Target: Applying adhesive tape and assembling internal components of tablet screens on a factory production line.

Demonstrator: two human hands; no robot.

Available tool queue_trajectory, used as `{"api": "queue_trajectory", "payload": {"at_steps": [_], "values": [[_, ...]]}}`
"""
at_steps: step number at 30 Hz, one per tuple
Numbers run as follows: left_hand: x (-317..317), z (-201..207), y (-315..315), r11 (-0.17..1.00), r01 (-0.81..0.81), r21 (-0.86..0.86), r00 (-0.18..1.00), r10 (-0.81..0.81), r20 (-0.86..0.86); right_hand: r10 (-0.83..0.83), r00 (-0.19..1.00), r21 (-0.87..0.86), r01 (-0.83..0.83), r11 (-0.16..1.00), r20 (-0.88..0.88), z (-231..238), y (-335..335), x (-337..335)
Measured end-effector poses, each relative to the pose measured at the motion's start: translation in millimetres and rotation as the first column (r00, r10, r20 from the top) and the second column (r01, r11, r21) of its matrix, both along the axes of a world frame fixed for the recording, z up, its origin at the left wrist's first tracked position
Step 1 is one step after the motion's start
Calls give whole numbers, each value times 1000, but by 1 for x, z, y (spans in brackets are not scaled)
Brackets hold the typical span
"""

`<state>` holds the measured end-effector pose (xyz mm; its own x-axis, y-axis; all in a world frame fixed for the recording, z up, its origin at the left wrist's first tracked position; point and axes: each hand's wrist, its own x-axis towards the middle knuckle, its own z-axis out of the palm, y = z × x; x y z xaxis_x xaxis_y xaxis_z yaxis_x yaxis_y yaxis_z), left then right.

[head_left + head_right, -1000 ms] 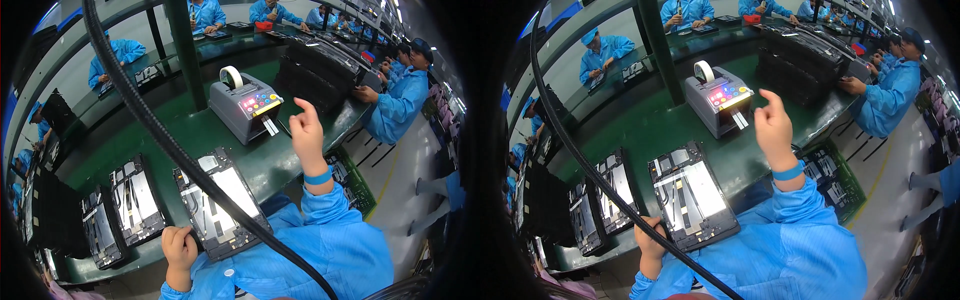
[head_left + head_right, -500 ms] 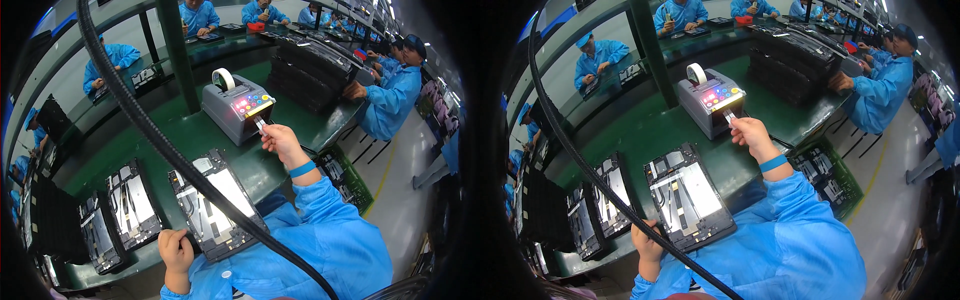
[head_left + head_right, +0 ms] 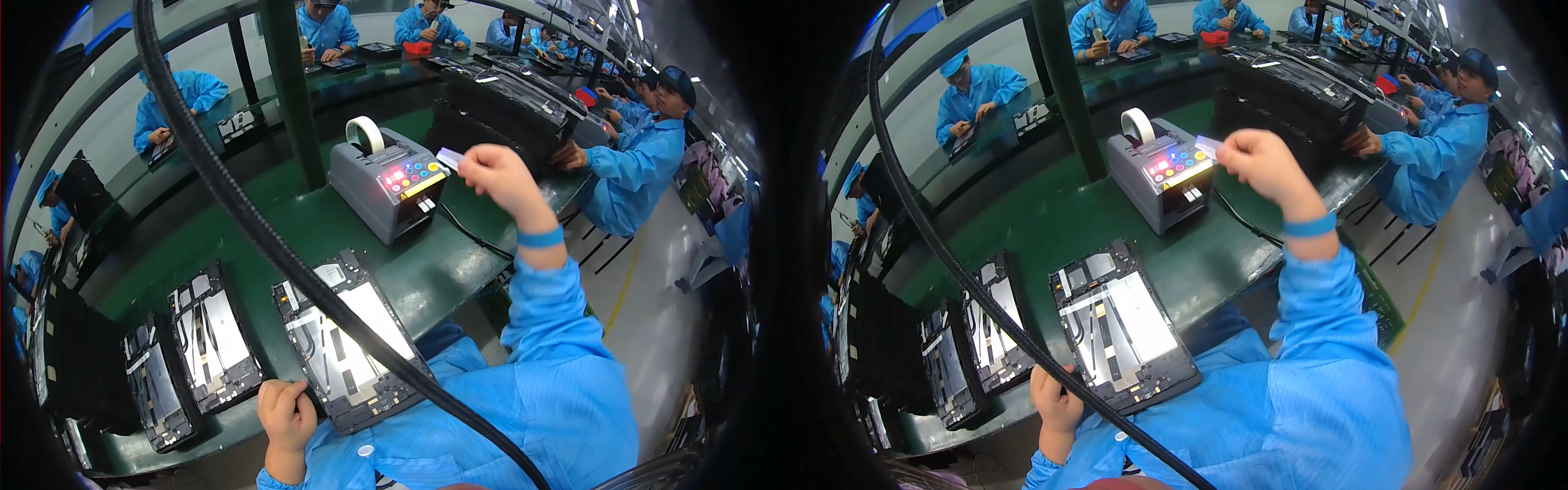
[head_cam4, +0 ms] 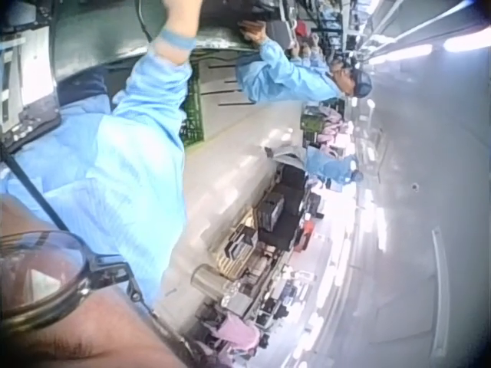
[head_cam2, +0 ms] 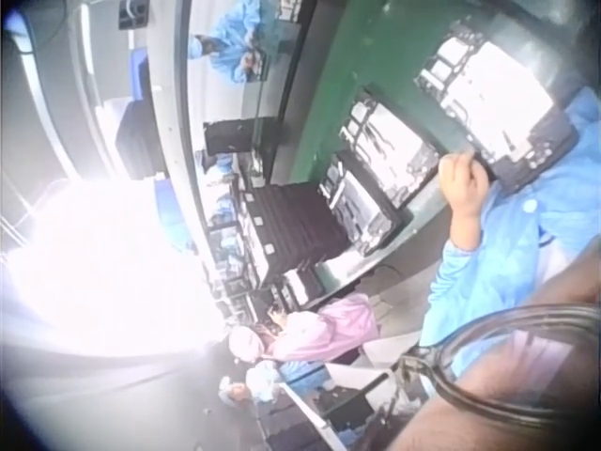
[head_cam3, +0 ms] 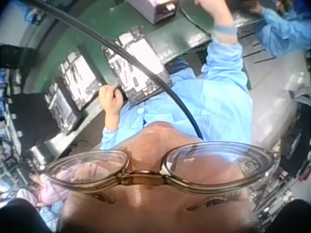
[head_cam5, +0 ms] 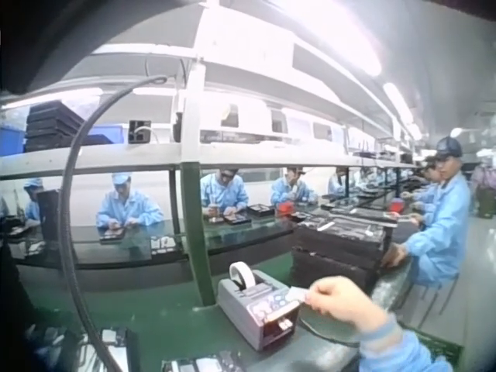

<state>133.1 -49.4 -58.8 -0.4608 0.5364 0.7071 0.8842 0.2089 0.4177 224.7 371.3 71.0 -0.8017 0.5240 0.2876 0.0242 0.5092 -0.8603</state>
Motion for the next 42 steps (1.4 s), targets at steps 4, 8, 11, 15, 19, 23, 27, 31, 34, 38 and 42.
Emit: {"api": "queue_trajectory", "payload": {"at_steps": [4, 8, 11, 15, 19, 23, 27, 31, 34, 38, 42], "values": [[0, -1, 0, 1000, -2, -13, 1000, 1, -19, 149, 965, -155, -117, 981, 216, 19, 54, -31], [0, -3, 0, 1000, -13, -10, 1000, 13, -12, 132, 930, -173, -75, 982, 342, 11, 65, -54], [0, -3, -1, 999, -27, -18, 999, 27, -24, 52, 911, -56, -32, 998, 409, 1, 69, -66], [0, -3, 0, 999, -17, -36, 999, 16, -31, 2, 895, -9, 2, 1000, 447, 6, 65, -69], [1, -3, -1, 997, -16, -72, 999, 14, -35, -193, 825, 236, 75, 969, 532, 20, 49, -71], [0, -3, 0, 999, -4, -52, 999, 2, -44, -281, 776, 339, 92, 936, 565, 31, 40, -69], [0, -3, 0, 999, -13, -51, 998, 10, -61, -299, 750, 339, 107, 935, 590, 31, 39, -73], [-1, -4, -1, 999, 2, -47, 999, -5, -53, -206, 878, 304, 73, 950, 432, 13, 60, -72], [0, -5, -1, 999, -2, -52, 999, -1, -52, -168, 923, 175, 112, 978, 347, 12, 59, -74], [0, -5, -2, 998, -2, -61, 998, -2, -58, -122, 934, 25, 121, 992, 335, 13, 64, -72], [1, -4, -1, 998, -6, -63, 997, 1, -72, -107, 914, 45, 97, 994, 392, 15, 55, -73]]}}
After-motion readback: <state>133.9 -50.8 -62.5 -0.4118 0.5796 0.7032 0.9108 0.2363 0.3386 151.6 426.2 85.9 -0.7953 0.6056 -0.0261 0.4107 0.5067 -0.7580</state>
